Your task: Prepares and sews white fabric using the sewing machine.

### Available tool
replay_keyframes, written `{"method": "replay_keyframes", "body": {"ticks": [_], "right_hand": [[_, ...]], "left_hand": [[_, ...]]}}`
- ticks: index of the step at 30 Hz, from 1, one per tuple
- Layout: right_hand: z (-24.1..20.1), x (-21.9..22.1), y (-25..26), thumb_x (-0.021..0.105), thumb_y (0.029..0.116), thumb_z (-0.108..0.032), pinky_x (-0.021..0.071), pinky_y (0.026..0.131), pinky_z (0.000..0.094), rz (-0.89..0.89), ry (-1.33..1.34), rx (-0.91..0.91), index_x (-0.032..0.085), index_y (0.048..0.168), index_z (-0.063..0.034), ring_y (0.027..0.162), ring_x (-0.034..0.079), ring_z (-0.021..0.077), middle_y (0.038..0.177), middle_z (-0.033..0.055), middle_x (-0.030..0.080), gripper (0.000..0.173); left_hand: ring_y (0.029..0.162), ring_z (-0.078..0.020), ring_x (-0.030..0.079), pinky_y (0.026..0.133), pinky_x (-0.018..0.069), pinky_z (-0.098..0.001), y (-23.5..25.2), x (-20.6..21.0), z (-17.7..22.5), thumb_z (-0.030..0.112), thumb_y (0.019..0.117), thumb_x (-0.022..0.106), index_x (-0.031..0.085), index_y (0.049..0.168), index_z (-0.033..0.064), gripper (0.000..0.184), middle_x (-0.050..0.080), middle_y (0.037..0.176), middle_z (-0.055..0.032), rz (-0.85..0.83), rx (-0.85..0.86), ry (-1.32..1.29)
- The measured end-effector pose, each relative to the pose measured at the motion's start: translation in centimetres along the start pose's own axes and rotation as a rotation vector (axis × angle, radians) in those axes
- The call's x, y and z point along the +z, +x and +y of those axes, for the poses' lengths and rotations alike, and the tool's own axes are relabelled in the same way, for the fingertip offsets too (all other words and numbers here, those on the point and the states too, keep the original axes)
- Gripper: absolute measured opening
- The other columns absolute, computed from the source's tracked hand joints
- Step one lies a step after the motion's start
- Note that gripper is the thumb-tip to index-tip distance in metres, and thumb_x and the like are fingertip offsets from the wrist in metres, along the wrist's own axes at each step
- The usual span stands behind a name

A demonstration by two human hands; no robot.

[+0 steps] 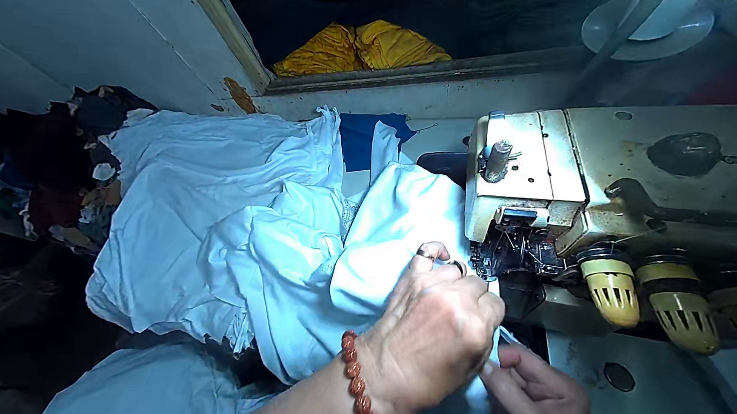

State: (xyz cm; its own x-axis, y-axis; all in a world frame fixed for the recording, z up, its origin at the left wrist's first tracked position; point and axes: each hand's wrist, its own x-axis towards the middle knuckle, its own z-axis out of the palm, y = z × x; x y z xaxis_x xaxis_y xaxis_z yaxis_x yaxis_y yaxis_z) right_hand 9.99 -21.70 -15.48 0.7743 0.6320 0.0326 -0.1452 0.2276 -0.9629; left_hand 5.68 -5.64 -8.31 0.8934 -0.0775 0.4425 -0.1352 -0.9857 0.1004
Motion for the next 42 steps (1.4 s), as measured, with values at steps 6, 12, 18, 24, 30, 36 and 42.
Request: {"method": "replay_keyframes", "body": {"ticks": [6, 12, 18, 24, 30, 36, 42], "right_hand": [[-0.6, -0.3, -0.2, 0.063, 0.0872, 0.007, 0.0519, 0.055, 0.0145, -0.016, -0.021, 0.038, 0.071, 0.087, -0.0103, 0.059, 0.062, -0.0045, 0.069, -0.0116, 0.069, 0.02], [-0.3, -1.2, -2.5, 0.064, 0.0914, 0.007, 0.0608, 0.072, 0.0205, -0.111, 0.127, 0.076, 0.074, 0.108, -0.012, 0.076, 0.072, 0.0005, 0.088, -0.0072, 0.078, 0.028], [-0.3, -0.5, -1.2, 0.061, 0.0889, 0.013, 0.0612, 0.071, 0.0212, -0.039, 0.137, 0.049, 0.074, 0.111, -0.0062, 0.074, 0.072, 0.0013, 0.087, -0.0058, 0.078, 0.032], [-0.2, 1.1, -0.4, 0.062, 0.0863, 0.013, 0.0616, 0.074, 0.0207, 0.03, 0.132, 0.006, 0.076, 0.103, -0.0033, 0.079, 0.073, 0.0022, 0.088, -0.0046, 0.078, 0.027], [0.2, 1.2, -0.6, 0.062, 0.0874, 0.012, 0.0619, 0.076, 0.0215, 0.03, 0.185, 0.001, 0.077, 0.105, -0.0047, 0.081, 0.073, 0.0028, 0.09, -0.004, 0.079, 0.028], [1.2, 2.4, -0.3, 0.067, 0.0868, 0.006, 0.0587, 0.073, 0.0162, 0.002, 0.16, -0.083, 0.077, 0.096, -0.011, 0.078, 0.069, -0.004, 0.087, -0.0107, 0.076, 0.022], [0.8, 4.0, 0.2, 0.064, 0.086, 0.008, 0.0571, 0.068, 0.0143, -0.034, 0.141, -0.083, 0.074, 0.091, -0.0054, 0.071, 0.066, -0.0056, 0.079, -0.0104, 0.073, 0.018]], "left_hand": [[0.063, -0.0043, 0.058, 0.09, 0.0436, -0.0364, -2.2, -1.8, -1.1, 0.02, 0.091, 0.061, 0.071, 0.079, 0.0155, 0.016, 0.062, 0.064, 0.008, -0.076, -0.19, -0.141], [0.066, -0.0072, 0.058, 0.097, 0.0402, -0.0362, -4.1, -2.5, 0.2, 0.019, 0.0922, 0.06, 0.072, 0.081, 0.0141, 0.018, 0.063, 0.066, 0.0043, 0.039, -0.104, -0.278], [0.062, -0.0111, 0.057, 0.094, 0.0434, -0.0405, -2.5, 0.3, 1.6, 0.019, 0.092, 0.062, 0.07, 0.076, 0.0149, 0.018, 0.059, 0.063, 0.0038, 0.025, -0.073, -0.086], [0.067, -0.0051, 0.062, 0.092, 0.0437, -0.0385, -2.8, -0.1, 0.9, 0.02, 0.0909, 0.063, 0.074, 0.082, 0.0164, 0.014, 0.065, 0.067, 0.0077, 0.027, -0.214, -0.118], [0.068, -0.0062, 0.061, 0.095, 0.042, -0.0382, -3.7, 0.2, 1.1, 0.019, 0.092, 0.065, 0.075, 0.082, 0.0141, 0.015, 0.066, 0.069, 0.0047, 0.109, -0.165, -0.171], [0.068, -0.0099, 0.059, 0.091, 0.0419, -0.039, -3.0, 1.6, 1.7, 0.018, 0.0912, 0.068, 0.077, 0.081, 0.0141, 0.014, 0.064, 0.071, 0.0027, 0.176, -0.157, -0.051], [0.084, -0.0103, 0.074, 0.117, 0.0362, -0.0576, -2.4, 1.1, 0.9, 0.015, 0.0895, 0.067, 0.079, 0.079, 0.0128, 0.016, 0.077, 0.085, 0.0016, 0.197, -0.206, -0.016]]}}
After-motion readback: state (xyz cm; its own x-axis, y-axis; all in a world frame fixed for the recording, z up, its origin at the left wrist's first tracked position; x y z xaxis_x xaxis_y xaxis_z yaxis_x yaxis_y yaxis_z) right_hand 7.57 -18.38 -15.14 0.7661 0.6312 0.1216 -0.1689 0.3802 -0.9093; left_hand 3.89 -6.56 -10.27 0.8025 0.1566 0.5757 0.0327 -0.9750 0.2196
